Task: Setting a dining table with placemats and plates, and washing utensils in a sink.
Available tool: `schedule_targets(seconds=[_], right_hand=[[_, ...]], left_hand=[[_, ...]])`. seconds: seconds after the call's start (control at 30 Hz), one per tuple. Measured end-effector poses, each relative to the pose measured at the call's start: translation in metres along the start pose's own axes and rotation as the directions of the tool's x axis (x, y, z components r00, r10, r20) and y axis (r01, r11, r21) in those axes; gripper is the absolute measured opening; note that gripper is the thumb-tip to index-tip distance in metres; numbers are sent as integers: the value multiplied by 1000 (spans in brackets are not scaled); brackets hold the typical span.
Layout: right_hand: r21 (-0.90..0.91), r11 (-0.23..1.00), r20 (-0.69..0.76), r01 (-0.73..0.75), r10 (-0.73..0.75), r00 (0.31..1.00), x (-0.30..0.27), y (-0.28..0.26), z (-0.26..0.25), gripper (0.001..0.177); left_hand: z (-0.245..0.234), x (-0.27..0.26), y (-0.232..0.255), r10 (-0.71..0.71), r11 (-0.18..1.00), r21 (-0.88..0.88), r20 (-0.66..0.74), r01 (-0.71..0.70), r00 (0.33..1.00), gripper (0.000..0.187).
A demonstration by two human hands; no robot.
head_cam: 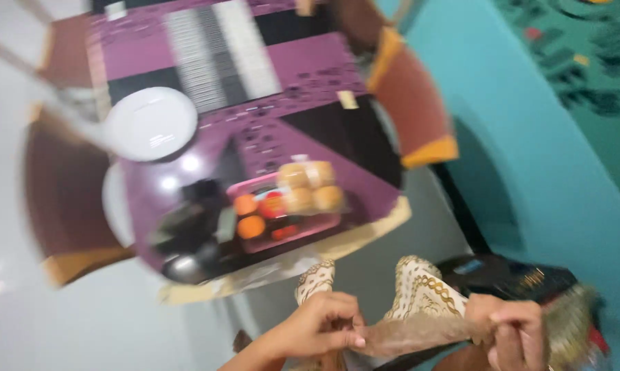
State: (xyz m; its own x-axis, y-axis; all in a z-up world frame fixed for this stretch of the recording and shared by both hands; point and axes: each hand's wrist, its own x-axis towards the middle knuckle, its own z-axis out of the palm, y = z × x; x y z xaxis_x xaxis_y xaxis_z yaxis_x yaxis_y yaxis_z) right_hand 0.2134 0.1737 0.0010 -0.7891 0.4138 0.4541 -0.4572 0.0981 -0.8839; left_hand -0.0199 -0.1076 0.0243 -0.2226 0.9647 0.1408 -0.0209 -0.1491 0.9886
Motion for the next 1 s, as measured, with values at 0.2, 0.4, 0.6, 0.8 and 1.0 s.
schedule_targets(seconds=[0.2, 0.4, 0.6, 0.8, 1.0], right_hand=[[206, 979, 65, 2, -16, 998, 34, 7, 197, 10], [440, 835, 187, -330, 274, 943, 38, 40, 358, 10], [462, 838, 289, -291, 169, 942, 69, 51, 506, 17], [380, 891, 354, -248, 107, 929, 101, 75, 610, 13], [317, 894, 512, -318, 121, 850, 167, 110, 683, 16]], left_hand=[[-64, -155, 54, -109, 992, -76, -106, 101, 988, 16], [-111, -306, 88, -180, 981, -131, -330, 144, 927, 16], [-136, -414, 94, 15, 1000, -6, -717, -27, 697, 13], [-181, -469, 98, 57, 977, 127, -928, 169, 367, 14], [-282, -487, 129, 26, 874, 121, -979, 470, 204, 15]])
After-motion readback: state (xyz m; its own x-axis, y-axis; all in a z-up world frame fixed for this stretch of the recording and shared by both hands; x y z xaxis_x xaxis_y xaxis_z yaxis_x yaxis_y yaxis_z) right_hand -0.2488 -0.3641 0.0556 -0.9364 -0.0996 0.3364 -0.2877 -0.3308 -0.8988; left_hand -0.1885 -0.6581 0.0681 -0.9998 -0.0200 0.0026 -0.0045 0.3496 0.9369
